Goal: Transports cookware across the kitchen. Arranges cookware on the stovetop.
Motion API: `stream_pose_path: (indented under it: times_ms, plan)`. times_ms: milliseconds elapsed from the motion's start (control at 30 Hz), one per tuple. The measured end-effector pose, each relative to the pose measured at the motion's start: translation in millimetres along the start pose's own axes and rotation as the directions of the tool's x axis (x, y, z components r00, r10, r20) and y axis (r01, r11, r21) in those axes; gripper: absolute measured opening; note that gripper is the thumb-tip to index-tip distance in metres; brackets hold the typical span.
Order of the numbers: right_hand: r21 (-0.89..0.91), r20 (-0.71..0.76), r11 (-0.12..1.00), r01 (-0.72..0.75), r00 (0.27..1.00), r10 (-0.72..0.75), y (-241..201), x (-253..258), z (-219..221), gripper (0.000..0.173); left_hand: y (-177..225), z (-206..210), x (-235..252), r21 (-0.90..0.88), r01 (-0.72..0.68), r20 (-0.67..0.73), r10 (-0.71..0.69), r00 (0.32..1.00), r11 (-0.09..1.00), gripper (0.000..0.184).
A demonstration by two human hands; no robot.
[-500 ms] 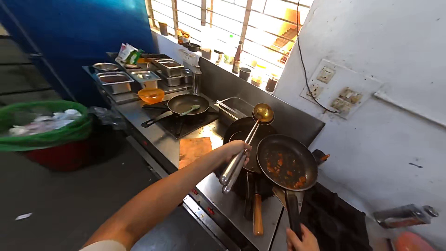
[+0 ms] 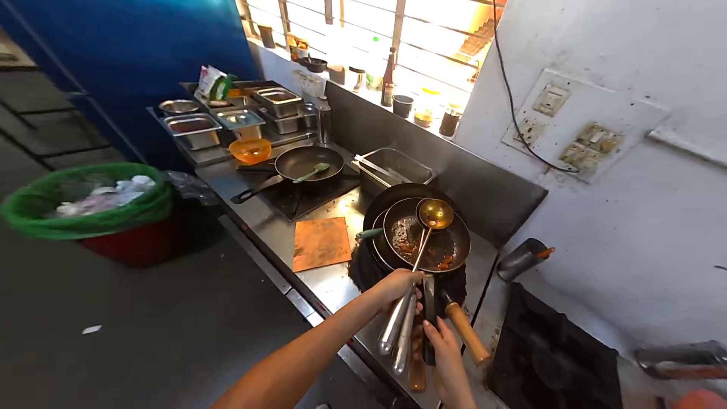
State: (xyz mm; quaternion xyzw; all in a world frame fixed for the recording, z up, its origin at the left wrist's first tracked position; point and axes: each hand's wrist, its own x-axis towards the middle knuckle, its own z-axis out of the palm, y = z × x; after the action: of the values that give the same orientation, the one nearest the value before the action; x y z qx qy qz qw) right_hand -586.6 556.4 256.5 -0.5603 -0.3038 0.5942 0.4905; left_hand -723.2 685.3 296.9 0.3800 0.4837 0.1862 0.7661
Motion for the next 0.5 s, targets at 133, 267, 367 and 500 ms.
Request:
stream_pose_path:
  times_ms: [133,267,367,500]
  plan:
    - [0.18,-0.093,0.98,-0.081,0.991,0.098,13.4,-9.0,-0.4,0.045,0.9,1.5,10.9,0.59,-0.049,-0.071,0.113,0.991,0.806,0.066]
    - [0.281,-0.069,0.954,-0.11,0.989,0.134,14.7,-13.7,-3.5,0.038,10.2,-17.3,-6.1,0.83,-0.094,-0.106,0.322,0.941,0.549,0.061]
    - [0.343,-0.041,0.929,-0.137,0.986,0.161,9.6,-16.0,-1.4,0.034,24.8,-70.0,8.9,0.892,0.039,-0.331,0.59,0.737,0.451,0.047]
    - [0.439,-0.059,0.876,-0.202,0.966,0.252,16.2,-11.1,3.8,0.03,44.4,-124.5,40.7,0.841,0.331,-0.51,0.423,0.749,0.428,0.055]
